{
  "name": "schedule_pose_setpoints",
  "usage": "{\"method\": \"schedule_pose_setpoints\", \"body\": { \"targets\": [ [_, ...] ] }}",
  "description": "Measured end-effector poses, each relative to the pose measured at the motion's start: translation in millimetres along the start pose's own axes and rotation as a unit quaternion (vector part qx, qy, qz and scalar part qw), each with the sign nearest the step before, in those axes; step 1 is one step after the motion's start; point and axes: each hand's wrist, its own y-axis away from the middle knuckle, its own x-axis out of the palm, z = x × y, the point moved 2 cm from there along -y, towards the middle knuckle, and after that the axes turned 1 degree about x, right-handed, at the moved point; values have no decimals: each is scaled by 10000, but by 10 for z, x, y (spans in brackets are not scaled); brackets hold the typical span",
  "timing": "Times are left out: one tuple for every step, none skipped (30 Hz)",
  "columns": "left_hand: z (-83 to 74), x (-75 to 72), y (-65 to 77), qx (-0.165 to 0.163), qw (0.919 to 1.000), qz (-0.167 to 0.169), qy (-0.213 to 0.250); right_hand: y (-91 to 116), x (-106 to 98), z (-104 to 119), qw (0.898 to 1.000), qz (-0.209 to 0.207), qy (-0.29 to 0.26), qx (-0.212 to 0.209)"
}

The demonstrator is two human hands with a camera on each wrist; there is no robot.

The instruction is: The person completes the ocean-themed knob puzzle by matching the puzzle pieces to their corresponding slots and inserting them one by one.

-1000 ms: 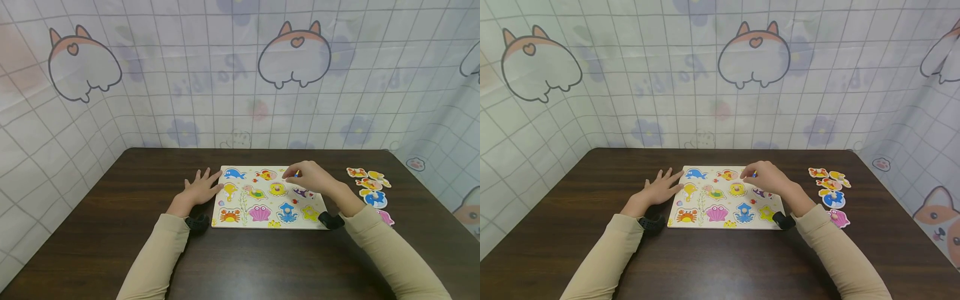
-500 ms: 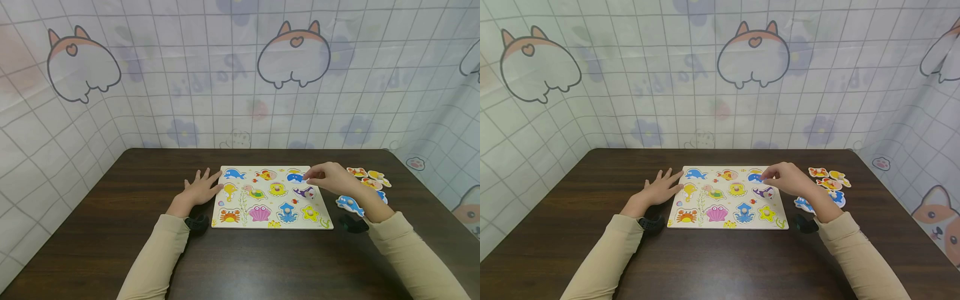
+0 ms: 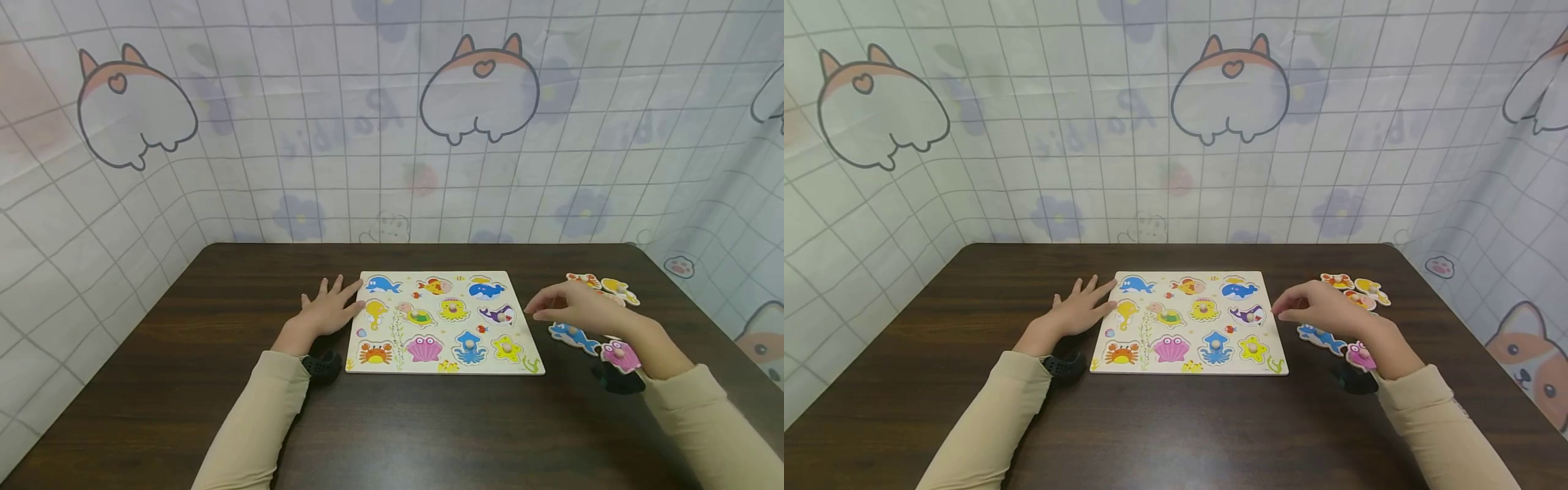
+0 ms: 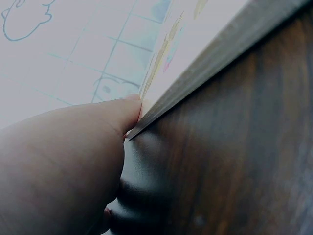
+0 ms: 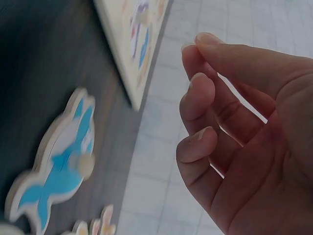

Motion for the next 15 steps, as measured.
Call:
{"method": "schedule_pose_setpoints", "body": {
  "targets": [
    [-1, 0, 0, -5, 10000, -3, 3, 21, -13, -35, 10000, -38, 51, 6],
    [-1, -1, 0, -10, 10000, -6, 5, 42, -25, -67, 9999, -77, 104, 14],
    [-1, -3, 1, -14, 10000, -15, 6, 60, -37, -99, 9998, -112, 140, -16],
    [0, -6, 2, -21, 10000, -14, 7, 78, -47, -129, 9998, -139, 154, -55],
    [-2, -8, 4, -18, 10000, -24, 9, 96, -57, -157, 9998, -155, 134, -68],
    [-3, -10, 6, -19, 10000, -19, 12, 113, -67, -187, 9998, -158, 122, -85],
    [-6, -10, 9, -12, 10000, -23, 10, 131, -77, -217, 9998, -147, 103, -84],
    [-5, -10, 9, -6, 10000, -23, 10, 151, -85, -242, 9999, -132, 69, -20],
    [-6, -12, 12, -5, 10000, -22, 4, 169, -92, -268, 9999, -106, 28, 35],
    [-4, -9, 9, 4, 10000, -19, 1, 187, -98, -293, 9999, -76, -22, 96],
    [-3, -8, 10, 7, 10000, -14, -2, 205, -105, -315, 9999, -50, -46, 151],
    [0, -5, 6, 12, 10000, -13, -8, 220, -108, -347, 9998, -36, -47, 199],
    [0, -4, 6, 15, 10000, -19, -15, 234, -110, -367, 9997, -32, -51, 255],
    [1, -4, 4, 17, 10000, -23, -25, 248, -111, -391, 9995, -25, -52, 312],
    [0, -4, 3, 19, 10000, -29, -35, 258, -113, -417, 9995, -36, 1, 303]
  ]
}}
